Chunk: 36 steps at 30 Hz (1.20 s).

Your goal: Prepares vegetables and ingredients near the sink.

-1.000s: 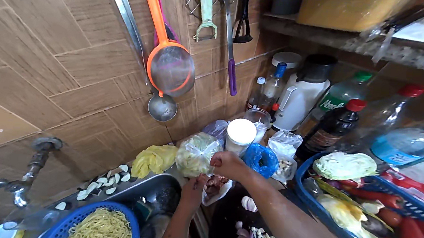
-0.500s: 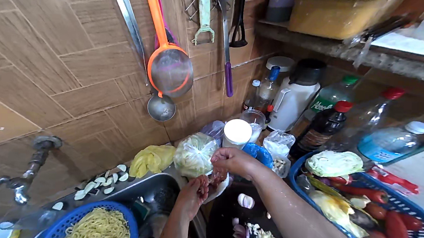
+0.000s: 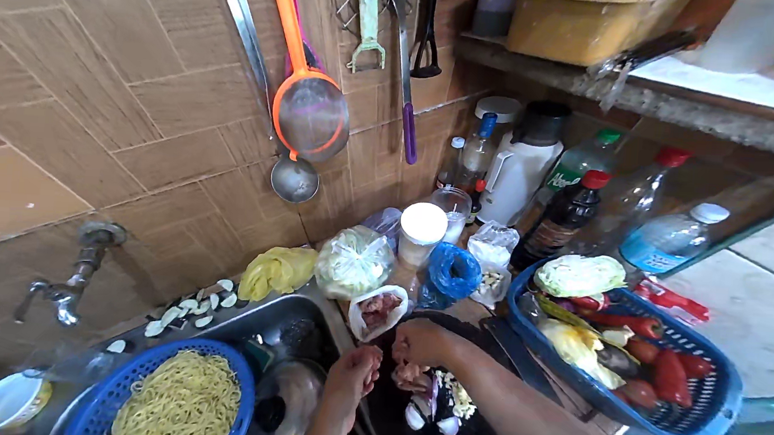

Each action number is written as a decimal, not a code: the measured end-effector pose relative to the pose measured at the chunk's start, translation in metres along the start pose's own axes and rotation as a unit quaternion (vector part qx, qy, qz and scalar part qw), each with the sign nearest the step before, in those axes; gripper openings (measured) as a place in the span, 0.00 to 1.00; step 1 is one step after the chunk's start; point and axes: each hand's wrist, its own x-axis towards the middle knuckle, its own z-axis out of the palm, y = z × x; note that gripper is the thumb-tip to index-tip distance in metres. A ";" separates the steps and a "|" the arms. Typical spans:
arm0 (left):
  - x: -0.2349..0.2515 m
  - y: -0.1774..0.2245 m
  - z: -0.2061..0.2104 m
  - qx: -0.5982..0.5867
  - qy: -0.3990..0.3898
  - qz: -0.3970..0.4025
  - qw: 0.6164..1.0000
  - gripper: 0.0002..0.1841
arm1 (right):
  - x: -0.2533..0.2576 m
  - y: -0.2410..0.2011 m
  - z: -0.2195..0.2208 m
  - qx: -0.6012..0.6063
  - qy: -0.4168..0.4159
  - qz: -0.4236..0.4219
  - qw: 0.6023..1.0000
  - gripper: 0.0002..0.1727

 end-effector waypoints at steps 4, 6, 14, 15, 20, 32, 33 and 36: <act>-0.023 -0.006 -0.002 0.028 0.016 0.019 0.999 0.11 | -0.005 0.007 -0.003 -0.010 0.068 0.020 0.997 0.17; -0.032 -0.010 0.000 0.044 0.007 0.008 0.999 0.11 | -0.011 0.013 0.000 -0.007 0.068 0.022 0.997 0.24; -0.041 -0.022 0.009 0.138 -0.018 0.008 0.990 0.14 | -0.088 0.074 0.045 0.035 0.125 -0.007 0.992 0.25; -0.042 -0.021 0.009 0.137 -0.022 0.007 0.990 0.16 | -0.101 0.085 0.054 0.038 0.124 0.005 0.991 0.25; -0.042 -0.018 0.015 0.159 -0.022 0.041 0.986 0.13 | -0.152 0.144 0.102 0.084 0.170 0.071 0.979 0.23; -0.030 -0.009 0.013 0.377 -0.022 0.122 0.918 0.16 | -0.155 0.180 0.188 0.149 0.229 0.256 0.927 0.51; -0.031 -0.008 0.013 0.382 -0.037 0.124 0.915 0.16 | -0.150 0.183 0.191 0.154 0.242 0.256 0.923 0.52; -0.036 -0.003 0.014 0.384 -0.089 0.133 0.909 0.15 | -0.153 0.186 0.192 0.170 0.281 0.260 0.908 0.51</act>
